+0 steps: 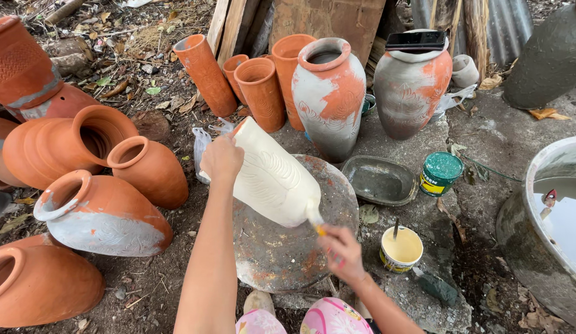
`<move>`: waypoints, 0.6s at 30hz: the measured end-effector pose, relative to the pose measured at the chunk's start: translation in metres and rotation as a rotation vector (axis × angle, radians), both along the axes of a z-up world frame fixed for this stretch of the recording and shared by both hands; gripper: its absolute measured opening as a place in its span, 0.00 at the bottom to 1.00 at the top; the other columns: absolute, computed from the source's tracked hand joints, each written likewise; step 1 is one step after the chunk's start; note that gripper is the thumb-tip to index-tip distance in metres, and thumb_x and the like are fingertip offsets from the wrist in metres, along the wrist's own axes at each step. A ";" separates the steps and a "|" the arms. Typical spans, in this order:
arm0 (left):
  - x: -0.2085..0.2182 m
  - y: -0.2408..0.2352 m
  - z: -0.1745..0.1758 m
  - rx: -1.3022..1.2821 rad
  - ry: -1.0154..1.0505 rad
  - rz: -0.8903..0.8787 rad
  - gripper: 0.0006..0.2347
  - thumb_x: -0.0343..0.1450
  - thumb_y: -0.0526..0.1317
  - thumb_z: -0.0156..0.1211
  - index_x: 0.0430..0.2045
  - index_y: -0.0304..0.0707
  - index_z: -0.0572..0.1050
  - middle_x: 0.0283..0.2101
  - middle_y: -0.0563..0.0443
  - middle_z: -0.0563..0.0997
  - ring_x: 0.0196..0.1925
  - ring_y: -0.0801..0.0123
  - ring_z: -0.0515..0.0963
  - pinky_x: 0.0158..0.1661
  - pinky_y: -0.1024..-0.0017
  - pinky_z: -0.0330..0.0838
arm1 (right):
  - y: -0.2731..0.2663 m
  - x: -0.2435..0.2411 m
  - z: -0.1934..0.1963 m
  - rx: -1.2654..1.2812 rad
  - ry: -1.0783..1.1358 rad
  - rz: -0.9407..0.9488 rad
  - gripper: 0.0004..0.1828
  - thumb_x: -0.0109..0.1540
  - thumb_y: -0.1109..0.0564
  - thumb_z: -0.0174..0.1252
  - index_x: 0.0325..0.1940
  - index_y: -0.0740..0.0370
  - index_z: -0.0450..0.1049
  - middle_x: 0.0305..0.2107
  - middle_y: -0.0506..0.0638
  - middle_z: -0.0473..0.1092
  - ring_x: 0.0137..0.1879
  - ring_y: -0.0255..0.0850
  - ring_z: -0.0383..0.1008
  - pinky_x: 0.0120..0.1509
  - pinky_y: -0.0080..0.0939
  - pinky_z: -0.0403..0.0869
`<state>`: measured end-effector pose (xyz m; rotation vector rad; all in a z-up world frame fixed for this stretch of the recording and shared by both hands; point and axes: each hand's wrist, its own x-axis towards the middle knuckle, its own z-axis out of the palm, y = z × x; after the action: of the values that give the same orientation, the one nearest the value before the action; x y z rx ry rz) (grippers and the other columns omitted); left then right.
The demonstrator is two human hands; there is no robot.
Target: The person applies a white coating to the exterior and interior of a clay pot using a brush, rotating the pot on a stand to cover all sides.
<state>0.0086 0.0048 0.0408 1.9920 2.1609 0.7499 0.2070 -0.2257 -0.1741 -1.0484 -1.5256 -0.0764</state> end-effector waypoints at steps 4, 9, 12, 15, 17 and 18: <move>0.010 0.010 -0.005 -0.026 0.060 0.013 0.10 0.72 0.41 0.57 0.43 0.47 0.83 0.43 0.42 0.84 0.47 0.46 0.83 0.45 0.54 0.75 | -0.016 -0.020 0.007 -0.014 -0.202 0.333 0.18 0.47 0.72 0.58 0.39 0.63 0.77 0.44 0.59 0.76 0.53 0.51 0.77 0.56 0.47 0.77; 0.008 0.009 -0.007 0.032 0.008 -0.047 0.12 0.68 0.40 0.57 0.44 0.50 0.82 0.42 0.41 0.84 0.46 0.46 0.82 0.44 0.53 0.74 | 0.016 0.017 -0.001 -0.503 0.796 0.059 0.11 0.56 0.69 0.68 0.41 0.61 0.81 0.34 0.54 0.77 0.36 0.45 0.70 0.42 0.44 0.70; 0.012 0.006 -0.004 0.036 -0.004 -0.047 0.11 0.69 0.40 0.56 0.43 0.49 0.82 0.42 0.41 0.84 0.46 0.45 0.82 0.44 0.52 0.74 | 0.030 0.040 0.008 -0.160 0.782 0.046 0.07 0.59 0.66 0.65 0.41 0.60 0.78 0.41 0.52 0.78 0.48 0.40 0.78 0.53 0.38 0.77; 0.022 0.005 0.000 0.015 0.025 -0.047 0.10 0.70 0.40 0.57 0.41 0.46 0.82 0.43 0.40 0.84 0.47 0.45 0.82 0.45 0.52 0.74 | 0.019 0.022 0.015 0.011 0.144 -0.045 0.13 0.56 0.69 0.61 0.40 0.57 0.79 0.44 0.53 0.77 0.49 0.43 0.78 0.50 0.39 0.77; 0.028 0.005 0.002 -0.012 0.061 -0.060 0.10 0.69 0.39 0.56 0.40 0.44 0.82 0.42 0.40 0.84 0.48 0.45 0.82 0.46 0.52 0.74 | 0.007 -0.006 0.014 0.087 -0.196 0.058 0.16 0.52 0.68 0.60 0.41 0.56 0.79 0.46 0.53 0.76 0.50 0.45 0.78 0.50 0.41 0.80; 0.031 0.004 0.002 -0.010 0.048 -0.065 0.10 0.70 0.40 0.56 0.40 0.44 0.82 0.42 0.39 0.84 0.47 0.44 0.82 0.45 0.52 0.74 | 0.004 -0.014 0.013 0.146 -0.295 0.167 0.14 0.53 0.66 0.62 0.43 0.59 0.76 0.47 0.54 0.74 0.53 0.48 0.78 0.55 0.43 0.81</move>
<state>0.0397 0.0088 0.0432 2.0849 2.1098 0.6877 0.1926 -0.2218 -0.1610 -0.8157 -1.8397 -0.2305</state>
